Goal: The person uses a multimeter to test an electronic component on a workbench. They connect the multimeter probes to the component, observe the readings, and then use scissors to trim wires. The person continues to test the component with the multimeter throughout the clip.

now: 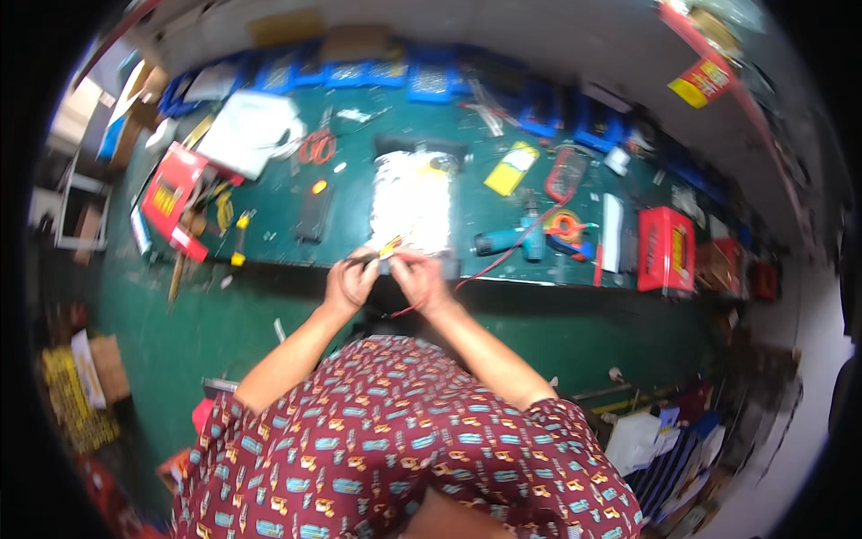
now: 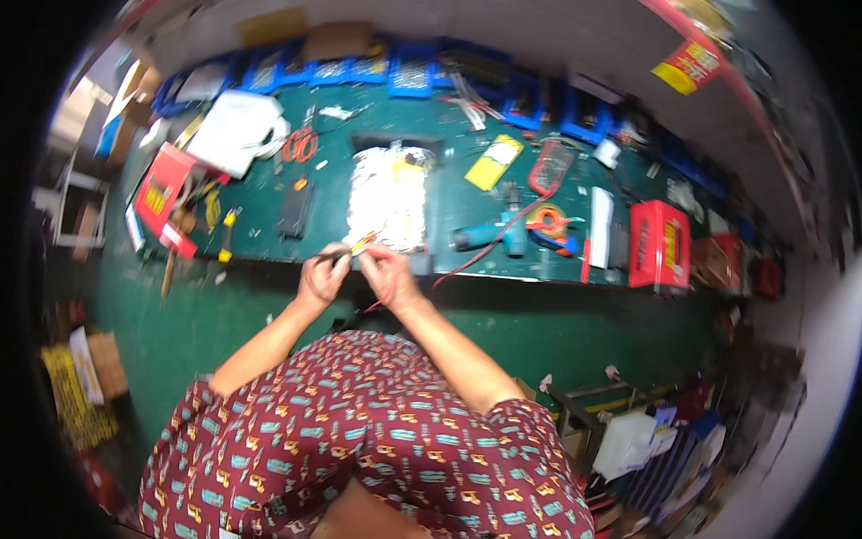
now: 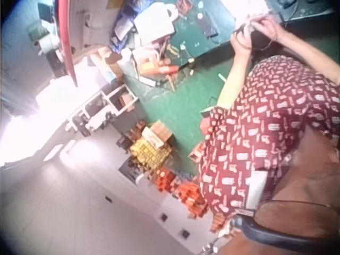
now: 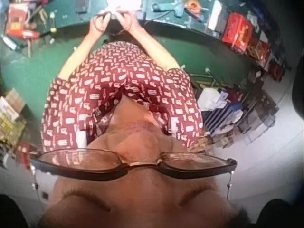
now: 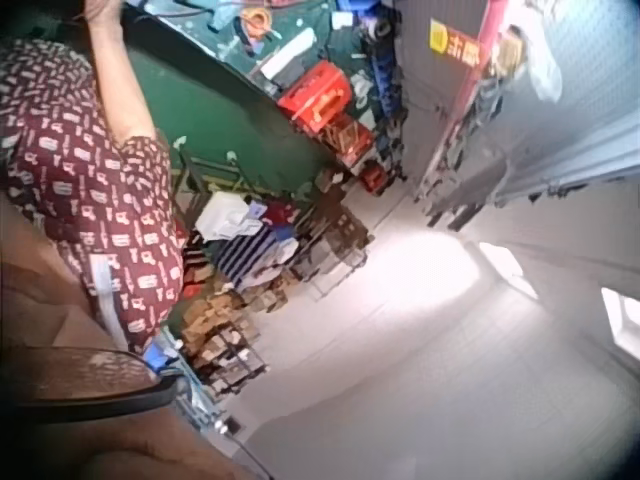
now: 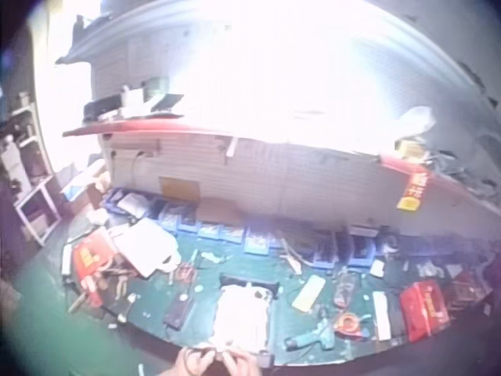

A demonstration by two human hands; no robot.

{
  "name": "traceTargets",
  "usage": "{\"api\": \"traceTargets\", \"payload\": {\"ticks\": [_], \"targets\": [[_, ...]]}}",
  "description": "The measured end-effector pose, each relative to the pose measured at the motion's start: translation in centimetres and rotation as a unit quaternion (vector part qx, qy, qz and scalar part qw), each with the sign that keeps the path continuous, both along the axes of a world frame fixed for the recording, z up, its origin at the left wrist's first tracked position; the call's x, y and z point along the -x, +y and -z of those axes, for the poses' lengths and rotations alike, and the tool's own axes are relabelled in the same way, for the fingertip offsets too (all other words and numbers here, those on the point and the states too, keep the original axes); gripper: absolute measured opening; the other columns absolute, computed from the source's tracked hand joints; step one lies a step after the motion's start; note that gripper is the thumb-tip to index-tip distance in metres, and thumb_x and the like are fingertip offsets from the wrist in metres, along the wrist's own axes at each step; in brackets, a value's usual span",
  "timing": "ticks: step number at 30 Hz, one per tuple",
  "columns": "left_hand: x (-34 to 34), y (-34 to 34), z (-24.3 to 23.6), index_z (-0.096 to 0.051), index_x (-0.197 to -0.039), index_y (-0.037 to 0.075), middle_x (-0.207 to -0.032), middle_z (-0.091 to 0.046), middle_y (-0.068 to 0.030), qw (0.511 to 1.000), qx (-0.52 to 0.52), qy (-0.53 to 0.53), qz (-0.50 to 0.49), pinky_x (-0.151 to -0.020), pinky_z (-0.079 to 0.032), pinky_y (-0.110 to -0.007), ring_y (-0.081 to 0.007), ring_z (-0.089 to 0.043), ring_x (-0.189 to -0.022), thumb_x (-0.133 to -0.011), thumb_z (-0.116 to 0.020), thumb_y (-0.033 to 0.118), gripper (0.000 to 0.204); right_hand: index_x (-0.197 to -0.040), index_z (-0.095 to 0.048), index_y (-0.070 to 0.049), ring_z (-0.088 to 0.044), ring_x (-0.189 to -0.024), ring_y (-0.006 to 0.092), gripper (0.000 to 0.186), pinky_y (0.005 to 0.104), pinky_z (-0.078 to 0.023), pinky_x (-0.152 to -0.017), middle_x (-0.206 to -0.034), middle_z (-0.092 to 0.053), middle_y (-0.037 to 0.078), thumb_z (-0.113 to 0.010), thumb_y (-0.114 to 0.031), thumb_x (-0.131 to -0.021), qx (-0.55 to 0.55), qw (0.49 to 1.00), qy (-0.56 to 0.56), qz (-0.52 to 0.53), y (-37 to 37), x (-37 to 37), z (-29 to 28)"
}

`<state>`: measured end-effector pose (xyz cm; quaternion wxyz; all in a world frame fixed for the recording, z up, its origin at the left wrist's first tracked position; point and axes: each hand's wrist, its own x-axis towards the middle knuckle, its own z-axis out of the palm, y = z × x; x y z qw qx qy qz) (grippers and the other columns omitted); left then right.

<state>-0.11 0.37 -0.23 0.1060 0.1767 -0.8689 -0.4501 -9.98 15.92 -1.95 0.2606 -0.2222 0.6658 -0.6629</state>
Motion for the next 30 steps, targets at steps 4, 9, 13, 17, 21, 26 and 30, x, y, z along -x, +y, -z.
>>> {"api": "traceTargets", "payload": {"ticks": [4, 9, 13, 17, 21, 26, 30], "targets": [[0.2, 0.0, -0.8, -0.068, -0.109, 0.0, -0.099, -0.071, -0.0192, 1.0, -0.008, -0.012, 0.007, -0.079, -0.056, -0.04, -0.0352, -0.072, -0.09, -0.098, -0.062, 0.013, 0.018, -0.113, -0.071, 0.005, -0.072, -0.097, 0.024, 0.022, 0.0339, -0.057, -0.087, -0.107, -0.075, 0.017, -0.07, -0.01, -0.098, -0.088, 0.986, 0.143, 0.0, 1.0, 0.7, -0.3], [-0.1, 0.2, -0.5, -0.068, -0.112, 0.0, -0.098, -0.072, -0.0188, 0.999, -0.027, -0.014, -0.011, -0.08, -0.056, -0.039, -0.0335, -0.072, -0.088, -0.098, -0.062, 0.013, 0.019, -0.115, -0.071, 0.005, -0.073, -0.102, 0.0259, 0.024, 0.0358, -0.057, -0.09, -0.109, -0.075, 0.019, -0.069, -0.012, -0.098, -0.094, 0.985, 0.141, -0.008, 1.1, 0.8, -0.7], [0.0, 0.3, -0.3, -0.069, -0.113, 0.003, -0.097, -0.072, -0.0192, 0.999, -0.033, -0.015, -0.014, -0.08, -0.056, -0.04, -0.0354, -0.072, -0.089, -0.098, -0.062, 0.016, 0.021, -0.115, -0.071, 0.005, -0.073, -0.101, 0.0265, 0.024, 0.0369, -0.056, -0.09, -0.107, -0.075, 0.019, -0.068, -0.011, -0.098, -0.079, 0.987, 0.139, -0.001, 1.2, 1.0, -1.1], [0.0, 0.3, -0.2, -0.071, -0.112, 0.007, -0.096, -0.073, -0.0201, 0.999, -0.028, 0.006, -0.019, -0.077, -0.057, -0.044, -0.0405, -0.072, -0.091, -0.098, -0.062, 0.022, 0.023, -0.113, -0.072, 0.005, -0.073, -0.102, 0.029, 0.023, 0.0382, -0.056, -0.092, -0.109, -0.075, 0.02, -0.067, -0.012, -0.098, -0.083, 0.986, 0.144, 0.004, 1.2, 1.1, -0.9], [0.0, 0.3, -0.2, -0.071, -0.112, 0.007, -0.097, -0.073, -0.0196, 0.999, -0.027, 0.005, -0.017, -0.078, -0.057, -0.044, -0.04, -0.072, -0.091, -0.098, -0.062, 0.022, 0.022, -0.112, -0.072, 0.005, -0.072, -0.104, 0.0294, 0.023, 0.0386, -0.056, -0.093, -0.11, -0.075, 0.02, -0.067, -0.012, -0.098, -0.071, 0.99, 0.122, 0.007, 1.2, 1.0, -0.1], [-0.1, 0.2, -0.5, -0.069, -0.113, 0.002, -0.097, -0.072, -0.0173, 0.999, -0.035, -0.014, -0.012, -0.079, -0.056, -0.037, -0.0306, -0.072, -0.086, -0.098, -0.063, 0.012, 0.019, -0.111, -0.073, 0.004, -0.072, -0.097, 0.0232, 0.02, 0.0351, -0.056, -0.088, -0.104, -0.076, 0.015, -0.068, -0.01, -0.098, -0.058, 0.988, 0.14, 0.02, 1.1, 0.7, 0.3], [-0.1, 0.2, -0.3, -0.069, -0.113, 0.002, -0.096, -0.072, -0.0173, 0.999, -0.03, -0.013, -0.013, -0.079, -0.056, -0.037, -0.0309, -0.072, -0.086, -0.098, -0.063, 0.013, 0.019, -0.109, -0.073, 0.004, -0.071, -0.096, 0.0204, 0.019, 0.0339, -0.056, -0.086, -0.103, -0.076, 0.013, -0.068, -0.01, -0.098, -0.053, 0.989, 0.135, 0.019, 1.0, 0.6, -0.1]]}}
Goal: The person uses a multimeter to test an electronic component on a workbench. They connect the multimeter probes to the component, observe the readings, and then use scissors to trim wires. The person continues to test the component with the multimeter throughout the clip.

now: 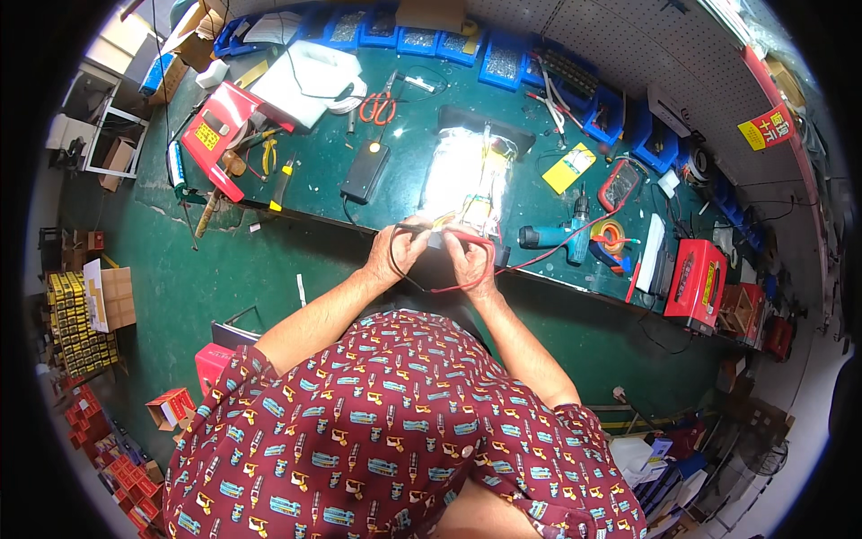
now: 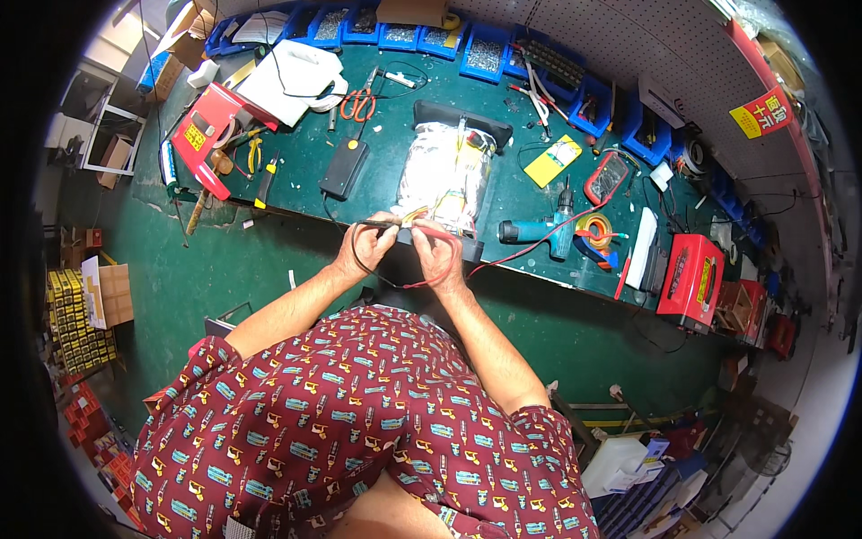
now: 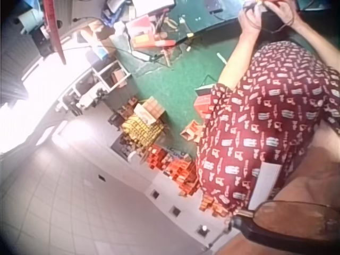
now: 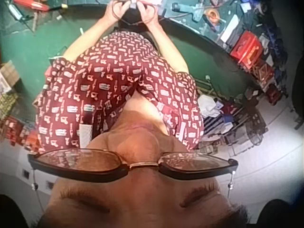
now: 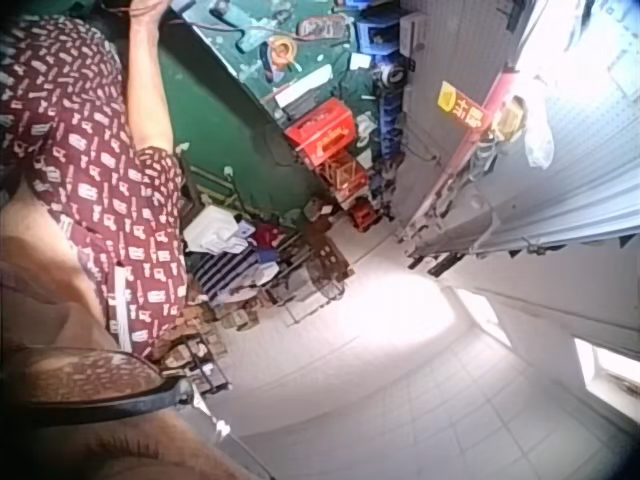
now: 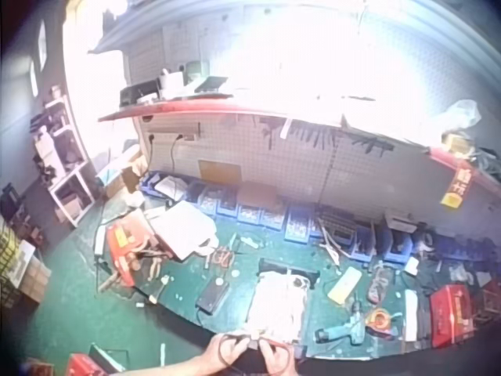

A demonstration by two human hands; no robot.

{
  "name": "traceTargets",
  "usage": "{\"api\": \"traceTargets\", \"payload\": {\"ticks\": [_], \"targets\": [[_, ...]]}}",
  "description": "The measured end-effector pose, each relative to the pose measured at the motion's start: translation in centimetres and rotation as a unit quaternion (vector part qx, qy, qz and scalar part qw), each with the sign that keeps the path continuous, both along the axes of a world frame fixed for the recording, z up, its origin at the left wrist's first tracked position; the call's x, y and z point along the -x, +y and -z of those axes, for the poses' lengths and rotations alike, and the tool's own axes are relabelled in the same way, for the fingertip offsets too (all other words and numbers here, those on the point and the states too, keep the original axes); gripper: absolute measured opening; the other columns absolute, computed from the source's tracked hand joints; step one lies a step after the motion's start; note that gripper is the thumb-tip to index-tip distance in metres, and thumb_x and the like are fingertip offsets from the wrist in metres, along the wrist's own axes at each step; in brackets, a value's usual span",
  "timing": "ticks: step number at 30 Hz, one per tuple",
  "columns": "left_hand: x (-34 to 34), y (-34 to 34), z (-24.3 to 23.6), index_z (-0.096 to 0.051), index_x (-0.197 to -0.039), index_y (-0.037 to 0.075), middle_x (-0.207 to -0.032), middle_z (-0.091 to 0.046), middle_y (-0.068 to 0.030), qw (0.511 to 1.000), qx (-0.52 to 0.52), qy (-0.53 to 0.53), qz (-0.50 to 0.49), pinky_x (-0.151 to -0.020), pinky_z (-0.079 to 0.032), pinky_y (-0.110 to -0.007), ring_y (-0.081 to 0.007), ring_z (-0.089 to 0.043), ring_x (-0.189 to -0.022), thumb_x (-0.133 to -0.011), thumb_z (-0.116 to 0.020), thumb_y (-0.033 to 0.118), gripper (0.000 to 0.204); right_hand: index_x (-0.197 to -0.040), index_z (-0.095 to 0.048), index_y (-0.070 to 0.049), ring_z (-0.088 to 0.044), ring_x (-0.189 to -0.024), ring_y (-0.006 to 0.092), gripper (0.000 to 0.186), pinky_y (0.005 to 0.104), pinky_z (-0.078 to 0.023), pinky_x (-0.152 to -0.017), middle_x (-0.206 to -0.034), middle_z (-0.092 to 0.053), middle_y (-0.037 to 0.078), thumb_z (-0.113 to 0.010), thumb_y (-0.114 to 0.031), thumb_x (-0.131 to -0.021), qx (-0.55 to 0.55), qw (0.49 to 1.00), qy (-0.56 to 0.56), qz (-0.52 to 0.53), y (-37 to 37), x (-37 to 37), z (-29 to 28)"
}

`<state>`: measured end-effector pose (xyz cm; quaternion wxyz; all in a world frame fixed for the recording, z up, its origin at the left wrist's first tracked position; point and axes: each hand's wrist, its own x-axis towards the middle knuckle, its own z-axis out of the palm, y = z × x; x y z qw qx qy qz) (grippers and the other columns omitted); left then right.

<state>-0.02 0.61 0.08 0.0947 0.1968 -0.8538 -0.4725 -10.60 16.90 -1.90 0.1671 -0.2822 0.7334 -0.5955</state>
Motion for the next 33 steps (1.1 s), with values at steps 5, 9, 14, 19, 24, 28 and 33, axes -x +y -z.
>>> {"api": "traceTargets", "payload": {"ticks": [5, 9, 14, 19, 24, 28, 33], "targets": [[0.0, 0.0, 0.1, -0.069, -0.113, 0.003, -0.096, -0.072, -0.0175, 1.0, 0.007, 0.013, 0.0, -0.079, -0.056, -0.037, -0.0307, -0.072, -0.086, -0.098, -0.063, 0.012, 0.019, -0.116, -0.071, 0.005, -0.072, -0.103, 0.0241, 0.024, 0.0354, -0.056, -0.091, -0.109, -0.075, 0.017, -0.066, -0.012, -0.099, -0.012, 1.0, -0.011, -0.011, 0.3, 0.0, -0.3], [0.1, 0.0, 0.0, -0.069, -0.113, 0.002, -0.096, -0.072, -0.0174, 1.0, -0.005, 0.001, -0.001, -0.079, -0.056, -0.038, -0.0304, -0.072, -0.086, -0.098, -0.062, 0.013, 0.019, -0.115, -0.071, 0.005, -0.072, -0.102, 0.026, 0.024, 0.0361, -0.056, -0.092, -0.109, -0.075, 0.018, -0.065, -0.012, -0.099, -0.026, 0.999, -0.034, -0.007, 0.2, 0.1, 0.0], [0.0, 0.0, 0.2, -0.069, -0.112, 0.002, -0.096, -0.072, -0.0169, 1.0, -0.002, 0.006, -0.004, -0.079, -0.056, -0.037, -0.0298, -0.072, -0.085, -0.098, -0.062, 0.013, 0.019, -0.115, -0.071, 0.005, -0.073, -0.103, 0.027, 0.024, 0.037, -0.056, -0.091, -0.109, -0.075, 0.019, -0.066, -0.012, -0.099, -0.021, 1.0, -0.002, -0.004, 0.3, 0.1, -0.2], [0.1, 0.0, 0.1, -0.069, -0.113, 0.002, -0.096, -0.072, -0.0167, 1.0, -0.001, 0.002, 0.002, -0.079, -0.056, -0.037, -0.0288, -0.072, -0.085, -0.098, -0.062, 0.013, 0.019, -0.114, -0.07, 0.004, -0.073, -0.103, 0.0292, 0.021, 0.0368, -0.056, -0.09, -0.108, -0.074, 0.02, -0.066, -0.01, -0.098, -0.018, 1.0, 0.015, -0.008, 0.2, 0.2, 0.6], [0.2, 0.0, 0.1, -0.069, -0.113, 0.002, -0.095, -0.071, -0.017, 1.0, -0.005, -0.012, 0.004, -0.078, -0.056, -0.036, -0.0288, -0.071, -0.084, -0.098, -0.063, 0.013, 0.02, -0.111, -0.07, 0.003, -0.072, -0.096, 0.0312, 0.017, 0.0374, -0.056, -0.086, -0.105, -0.073, 0.019, -0.065, -0.006, -0.097, -0.032, 0.996, 0.085, -0.011, -0.1, 0.0, -1.1], [0.3, -0.2, 0.4, -0.069, -0.114, 0.001, -0.096, -0.072, -0.0152, 1.0, -0.014, 0.02, 0.014, -0.078, -0.056, -0.035, -0.0245, -0.071, -0.084, -0.098, -0.062, 0.011, 0.02, -0.11, -0.069, 0.003, -0.071, -0.096, 0.0353, 0.016, 0.0397, -0.056, -0.086, -0.103, -0.072, 0.02, -0.065, -0.006, -0.096, -0.066, 0.985, 0.154, -0.043, 0.0, 0.5, -0.5], [0.2, -0.5, 0.6, -0.068, -0.116, -0.001, -0.1, -0.073, -0.0132, 0.996, -0.084, 0.033, 0.024, -0.081, -0.055, -0.033, -0.0185, -0.069, -0.089, -0.098, -0.061, 0.009, 0.022, -0.114, -0.066, 0.002, -0.072, -0.098, 0.0385, 0.019, 0.0408, -0.056, -0.084, -0.103, -0.071, 0.022, -0.063, -0.009, -0.098, -0.069, 0.992, 0.101, -0.035, -0.1, 0.6, -1.1]]}}
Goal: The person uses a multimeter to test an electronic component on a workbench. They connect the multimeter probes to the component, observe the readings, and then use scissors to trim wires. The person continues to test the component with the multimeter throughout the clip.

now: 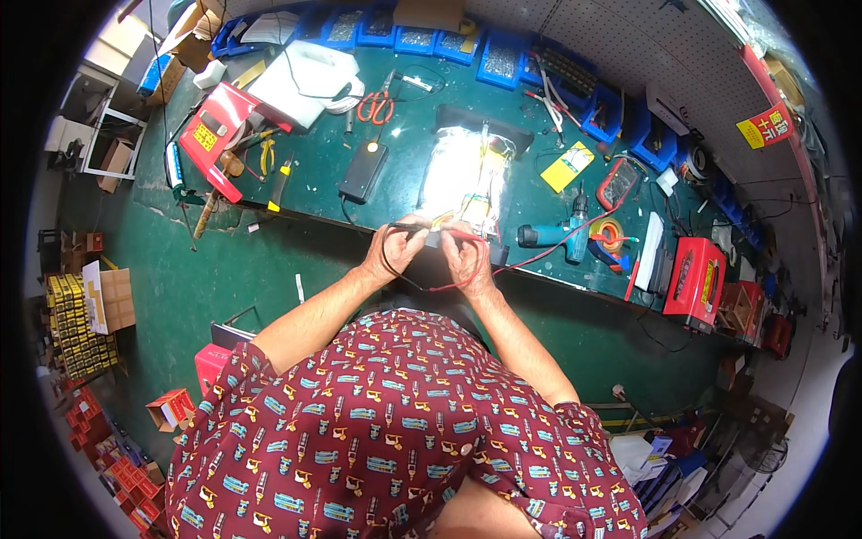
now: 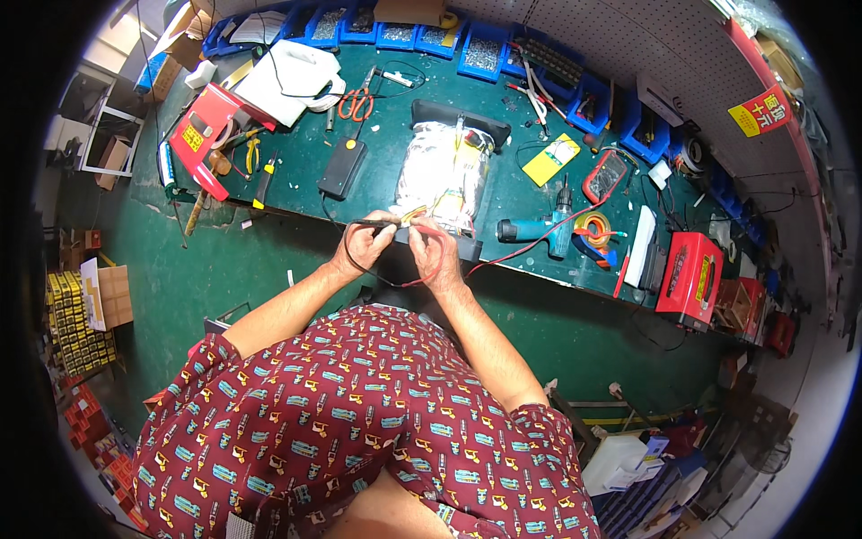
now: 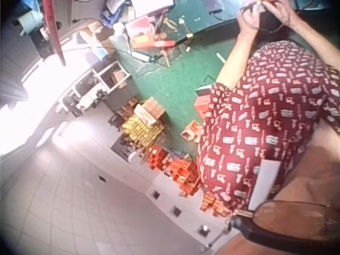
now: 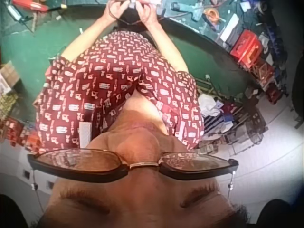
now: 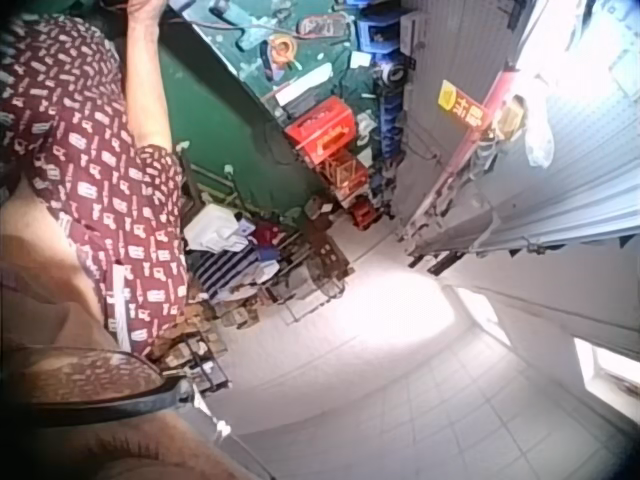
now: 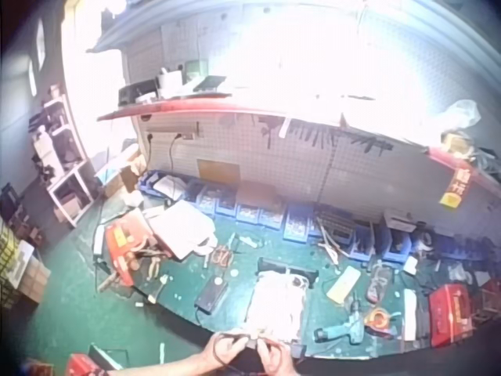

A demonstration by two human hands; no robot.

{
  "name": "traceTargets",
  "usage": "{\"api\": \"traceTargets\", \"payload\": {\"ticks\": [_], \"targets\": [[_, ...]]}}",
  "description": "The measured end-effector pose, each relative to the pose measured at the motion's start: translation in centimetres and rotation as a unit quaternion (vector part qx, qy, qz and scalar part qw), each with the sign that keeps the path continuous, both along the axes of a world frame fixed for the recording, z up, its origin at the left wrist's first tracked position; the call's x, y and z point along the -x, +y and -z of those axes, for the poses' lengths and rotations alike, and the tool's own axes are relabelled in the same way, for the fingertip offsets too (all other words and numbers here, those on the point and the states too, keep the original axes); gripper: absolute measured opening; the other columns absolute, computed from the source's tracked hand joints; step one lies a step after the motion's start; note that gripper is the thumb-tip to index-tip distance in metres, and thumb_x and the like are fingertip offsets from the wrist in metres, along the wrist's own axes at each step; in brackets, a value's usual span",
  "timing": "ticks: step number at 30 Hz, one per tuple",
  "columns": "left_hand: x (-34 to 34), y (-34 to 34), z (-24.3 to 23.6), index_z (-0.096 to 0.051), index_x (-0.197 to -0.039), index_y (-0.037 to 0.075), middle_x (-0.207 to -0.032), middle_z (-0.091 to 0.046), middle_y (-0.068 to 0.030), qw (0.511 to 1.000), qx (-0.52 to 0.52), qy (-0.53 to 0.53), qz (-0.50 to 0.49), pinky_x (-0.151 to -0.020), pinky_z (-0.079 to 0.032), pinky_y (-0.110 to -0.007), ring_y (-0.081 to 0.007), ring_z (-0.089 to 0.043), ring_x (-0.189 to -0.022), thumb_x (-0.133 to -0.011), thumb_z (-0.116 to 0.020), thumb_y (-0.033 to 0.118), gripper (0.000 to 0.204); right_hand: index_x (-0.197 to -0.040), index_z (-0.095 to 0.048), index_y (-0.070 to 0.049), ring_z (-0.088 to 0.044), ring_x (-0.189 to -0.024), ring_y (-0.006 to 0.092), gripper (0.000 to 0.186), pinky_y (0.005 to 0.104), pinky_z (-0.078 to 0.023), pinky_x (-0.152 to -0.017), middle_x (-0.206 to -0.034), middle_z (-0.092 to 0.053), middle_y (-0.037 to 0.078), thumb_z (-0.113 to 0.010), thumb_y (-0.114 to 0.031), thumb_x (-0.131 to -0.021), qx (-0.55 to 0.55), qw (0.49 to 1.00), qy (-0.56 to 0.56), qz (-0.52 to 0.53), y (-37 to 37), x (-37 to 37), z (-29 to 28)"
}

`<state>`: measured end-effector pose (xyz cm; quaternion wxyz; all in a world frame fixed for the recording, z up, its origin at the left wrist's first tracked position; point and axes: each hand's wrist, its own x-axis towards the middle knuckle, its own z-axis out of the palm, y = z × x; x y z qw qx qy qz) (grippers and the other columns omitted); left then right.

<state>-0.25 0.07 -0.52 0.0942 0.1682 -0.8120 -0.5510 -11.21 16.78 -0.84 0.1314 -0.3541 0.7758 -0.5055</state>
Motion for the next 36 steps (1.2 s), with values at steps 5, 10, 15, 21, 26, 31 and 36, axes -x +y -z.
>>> {"api": "traceTargets", "payload": {"ticks": [5, 10, 15, 21, 26, 31, 36], "targets": [[0.0, 0.0, 0.4, -0.067, -0.117, 0.0, -0.1, -0.073, -0.014, 0.998, 0.06, -0.016, 0.003, -0.082, -0.055, -0.033, -0.0212, -0.07, -0.089, -0.098, -0.061, 0.009, 0.022, -0.113, -0.066, 0.001, -0.072, -0.098, 0.0386, 0.019, 0.0407, -0.056, -0.084, -0.102, -0.071, 0.022, -0.063, -0.009, -0.098, 0.01, 1.0, 0.019, -0.003, 0.0, 0.0, 0.4], [0.1, 0.0, -0.3, -0.067, -0.116, 0.001, -0.101, -0.072, -0.0167, 0.997, 0.067, -0.018, 0.012, -0.083, -0.055, -0.036, -0.0275, -0.071, -0.09, -0.098, -0.061, 0.011, 0.021, -0.112, -0.067, 0.001, -0.072, -0.094, 0.0351, 0.017, 0.0388, -0.056, -0.082, -0.1, -0.071, 0.02, -0.063, -0.008, -0.098, 0.012, 1.0, -0.004, 0.001, -0.1, -0.2, 0.0], [0.2, 0.1, -0.9, -0.068, -0.107, 0.0, -0.095, -0.068, -0.0213, 0.994, 0.108, -0.008, 0.032, -0.082, -0.054, -0.043, -0.0409, -0.068, -0.09, -0.1, -0.059, 0.018, 0.021, -0.097, -0.066, -0.001, -0.051, -0.082, 0.0042, 0.01, 0.0219, -0.045, -0.07, -0.086, -0.054, -0.006, -0.059, -0.005, -0.102, 0.109, 0.976, -0.187, 0.011, -0.6, -1.3, 0.9], [0.5, 0.2, -1.3, -0.068, -0.109, -0.001, -0.096, -0.07, -0.0191, 0.992, 0.122, 0.011, 0.02, -0.075, -0.056, -0.041, -0.0359, -0.071, -0.083, -0.096, -0.062, 0.008, 0.016, -0.106, -0.066, -0.002, -0.072, -0.091, 0.0334, 0.015, 0.0377, -0.057, -0.079, -0.098, -0.07, 0.016, -0.071, -0.003, -0.092, 0.067, 0.997, 0.001, 0.032, -0.7, -1.0, 1.7], [0.5, 0.1, -1.3, -0.067, -0.111, -0.001, -0.098, -0.071, -0.0185, 0.992, 0.122, 0.013, 0.033, -0.077, -0.056, -0.038, -0.0324, -0.071, -0.083, -0.097, -0.061, 0.006, 0.017, -0.111, -0.066, -0.002, -0.072, -0.097, 0.0359, 0.017, 0.0402, -0.057, -0.082, -0.101, -0.071, 0.017, -0.069, -0.008, -0.095, 0.045, 0.998, -0.022, 0.028, -0.4, -1.0, 0.4], [0.3, 0.0, -1.2, -0.067, -0.111, -0.001, -0.098, -0.071, -0.0181, 0.991, 0.126, 0.021, 0.034, -0.077, -0.056, -0.038, -0.0316, -0.071, -0.083, -0.097, -0.061, 0.006, 0.017, -0.113, -0.066, -0.002, -0.072, -0.098, 0.0357, 0.019, 0.04, -0.057, -0.084, -0.103, -0.072, 0.018, -0.068, -0.008, -0.095, 0.054, 0.998, -0.031, 0.02, -0.5, -1.1, 0.8], [0.4, 0.1, -1.3, -0.067, -0.11, -0.001, -0.099, -0.071, -0.0183, 0.992, 0.122, 0.022, 0.03, -0.078, -0.056, -0.038, -0.0324, -0.071, -0.084, -0.097, -0.06, 0.007, 0.017, -0.113, -0.066, -0.001, -0.072, -0.097, 0.0358, 0.018, 0.04, -0.057, -0.083, -0.103, -0.072, 0.018, -0.068, -0.008, -0.096, 0.056, 0.998, -0.034, 0.019, -0.4, -1.1, 0.7]]}}
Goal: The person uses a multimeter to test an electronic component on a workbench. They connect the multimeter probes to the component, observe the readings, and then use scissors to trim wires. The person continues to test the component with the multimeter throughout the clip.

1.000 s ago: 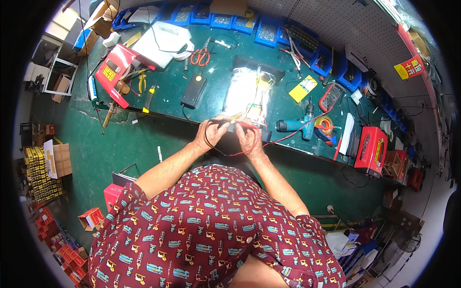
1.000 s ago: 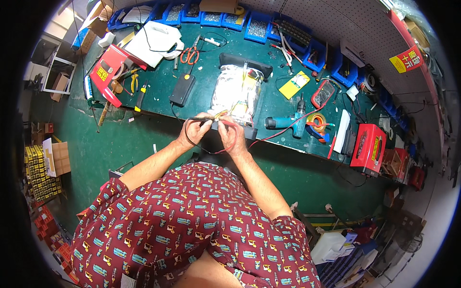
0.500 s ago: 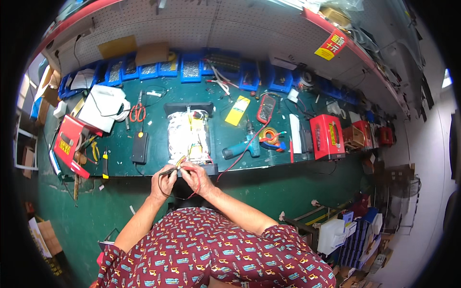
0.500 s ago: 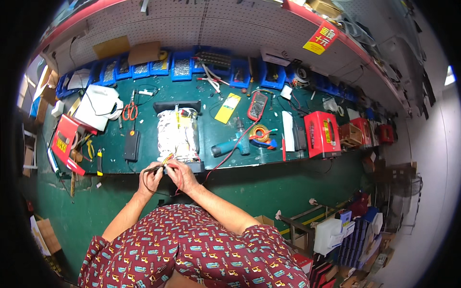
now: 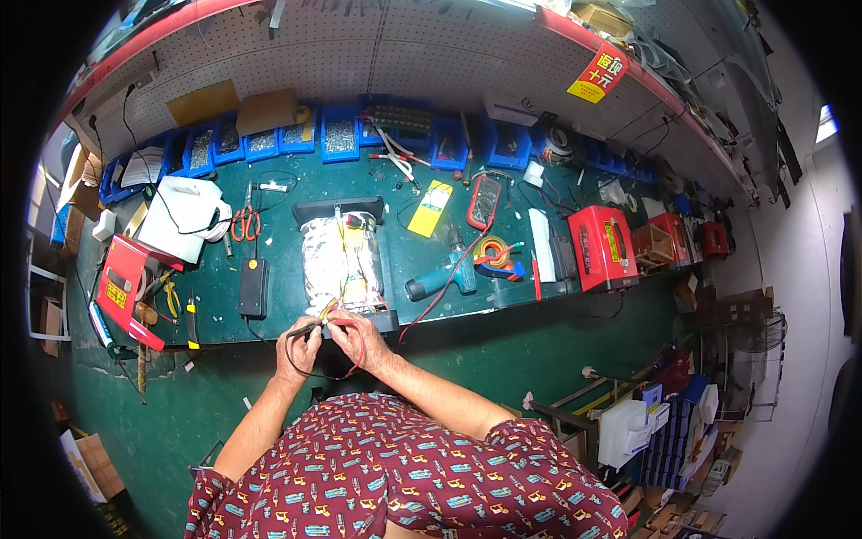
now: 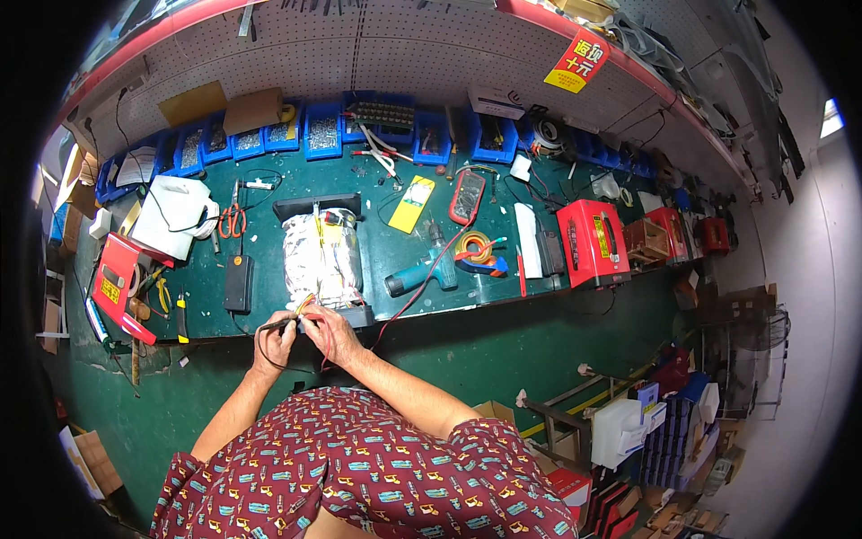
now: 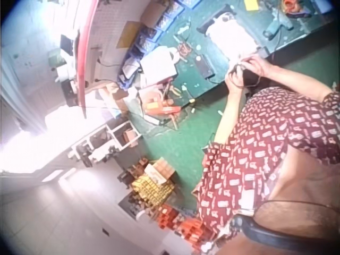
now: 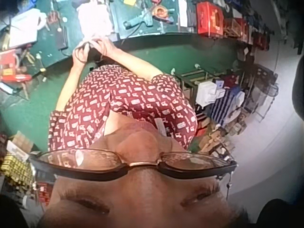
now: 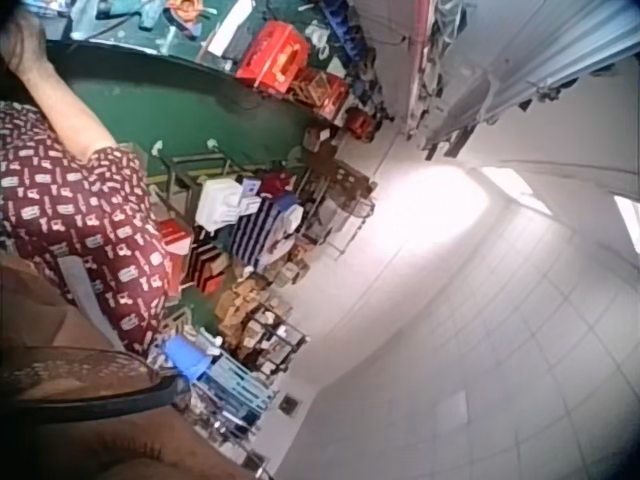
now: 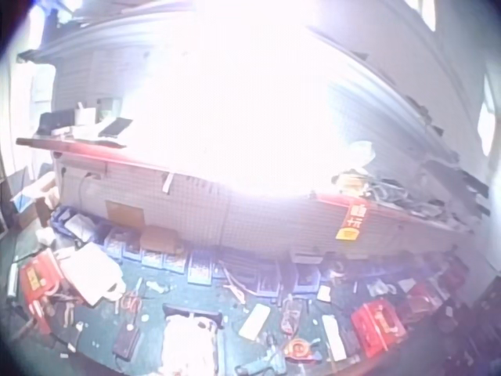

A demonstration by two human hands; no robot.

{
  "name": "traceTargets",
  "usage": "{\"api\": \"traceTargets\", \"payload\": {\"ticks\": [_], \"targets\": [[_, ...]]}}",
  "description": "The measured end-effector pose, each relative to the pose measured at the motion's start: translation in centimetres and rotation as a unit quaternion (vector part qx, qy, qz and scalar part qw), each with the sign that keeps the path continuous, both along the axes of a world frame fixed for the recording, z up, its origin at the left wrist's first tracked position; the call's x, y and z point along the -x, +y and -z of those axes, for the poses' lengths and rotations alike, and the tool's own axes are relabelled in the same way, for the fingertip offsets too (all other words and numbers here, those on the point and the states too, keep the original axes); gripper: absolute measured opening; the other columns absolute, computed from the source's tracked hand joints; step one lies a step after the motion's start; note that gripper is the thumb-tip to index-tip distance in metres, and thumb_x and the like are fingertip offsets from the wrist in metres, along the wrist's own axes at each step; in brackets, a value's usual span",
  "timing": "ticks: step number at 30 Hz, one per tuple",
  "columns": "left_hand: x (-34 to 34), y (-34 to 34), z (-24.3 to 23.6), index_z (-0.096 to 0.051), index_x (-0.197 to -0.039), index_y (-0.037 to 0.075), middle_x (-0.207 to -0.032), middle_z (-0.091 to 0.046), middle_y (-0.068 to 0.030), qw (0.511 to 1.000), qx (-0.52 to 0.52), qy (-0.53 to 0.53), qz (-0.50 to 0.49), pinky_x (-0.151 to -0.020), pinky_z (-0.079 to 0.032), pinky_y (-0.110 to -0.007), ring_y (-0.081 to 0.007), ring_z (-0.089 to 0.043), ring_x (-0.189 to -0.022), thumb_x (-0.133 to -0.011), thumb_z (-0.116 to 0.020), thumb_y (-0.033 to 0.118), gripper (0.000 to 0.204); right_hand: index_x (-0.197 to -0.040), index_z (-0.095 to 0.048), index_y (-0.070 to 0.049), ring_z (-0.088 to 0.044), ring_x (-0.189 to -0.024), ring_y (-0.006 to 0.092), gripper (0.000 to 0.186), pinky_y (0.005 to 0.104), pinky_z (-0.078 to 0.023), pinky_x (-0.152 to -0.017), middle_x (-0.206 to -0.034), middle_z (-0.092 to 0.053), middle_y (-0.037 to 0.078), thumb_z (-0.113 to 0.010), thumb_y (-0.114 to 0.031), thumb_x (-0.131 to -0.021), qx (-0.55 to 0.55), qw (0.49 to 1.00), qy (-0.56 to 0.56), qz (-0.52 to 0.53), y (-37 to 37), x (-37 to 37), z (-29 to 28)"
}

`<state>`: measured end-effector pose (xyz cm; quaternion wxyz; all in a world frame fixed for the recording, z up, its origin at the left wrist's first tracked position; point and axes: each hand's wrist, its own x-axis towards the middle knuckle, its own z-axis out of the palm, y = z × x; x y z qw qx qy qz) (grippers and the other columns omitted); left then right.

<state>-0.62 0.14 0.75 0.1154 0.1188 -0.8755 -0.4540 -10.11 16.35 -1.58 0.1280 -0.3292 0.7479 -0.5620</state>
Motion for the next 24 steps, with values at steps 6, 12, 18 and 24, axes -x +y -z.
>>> {"api": "traceTargets", "payload": {"ticks": [6, 12, 18, 24], "targets": [[0.0, 0.1, -0.1, -0.068, -0.11, -0.001, -0.1, -0.071, -0.019, 1.0, -0.003, 0.0, -0.005, -0.079, -0.056, -0.039, -0.034, -0.072, -0.086, -0.097, -0.061, 0.008, 0.017, -0.113, -0.065, -0.002, -0.072, -0.095, 0.0371, 0.018, 0.0403, -0.057, -0.081, -0.102, -0.071, 0.018, -0.067, -0.009, -0.097, 0.01, 1.0, 0.008, 0.004, 0.1, 0.1, -0.5], [0.6, 0.2, -0.2, -0.068, -0.106, 0.001, -0.095, -0.069, -0.0204, 0.999, 0.037, -0.028, -0.012, -0.077, -0.055, -0.041, -0.0393, -0.069, -0.086, -0.1, -0.06, 0.015, 0.017, -0.108, -0.067, 0.003, -0.067, -0.086, 0.0162, 0.014, 0.0301, -0.053, -0.078, -0.093, -0.07, 0.008, -0.065, -0.007, -0.098, 0.059, 0.982, -0.18, -0.001, -0.1, 0.3, 3.5], [0.0, 0.1, 0.2, -0.068, -0.111, 0.001, -0.096, -0.071, -0.0193, 0.999, -0.014, -0.043, -0.023, -0.078, -0.055, -0.039, -0.0348, -0.071, -0.086, -0.097, -0.063, 0.013, 0.019, -0.113, -0.069, 0.002, -0.072, -0.094, 0.0228, 0.018, 0.0342, -0.056, -0.085, -0.1, -0.075, 0.015, -0.065, -0.01, -0.1, 0.006, 0.998, -0.059, 0.001, 0.3, 0.4, 0.1], [-0.2, 0.1, 0.3, -0.069, -0.116, 0.004, -0.103, -0.073, -0.018, 0.998, -0.018, -0.06, -0.027, -0.083, -0.056, -0.037, -0.0325, -0.073, -0.093, -0.096, -0.063, 0.013, 0.023, -0.114, -0.069, 0.002, -0.073, -0.098, 0.0281, 0.02, 0.0373, -0.056, -0.086, -0.103, -0.074, 0.019, -0.065, -0.011, -0.099, -0.013, 0.999, -0.031, -0.007, 0.5, 0.8, 0.1]]}}
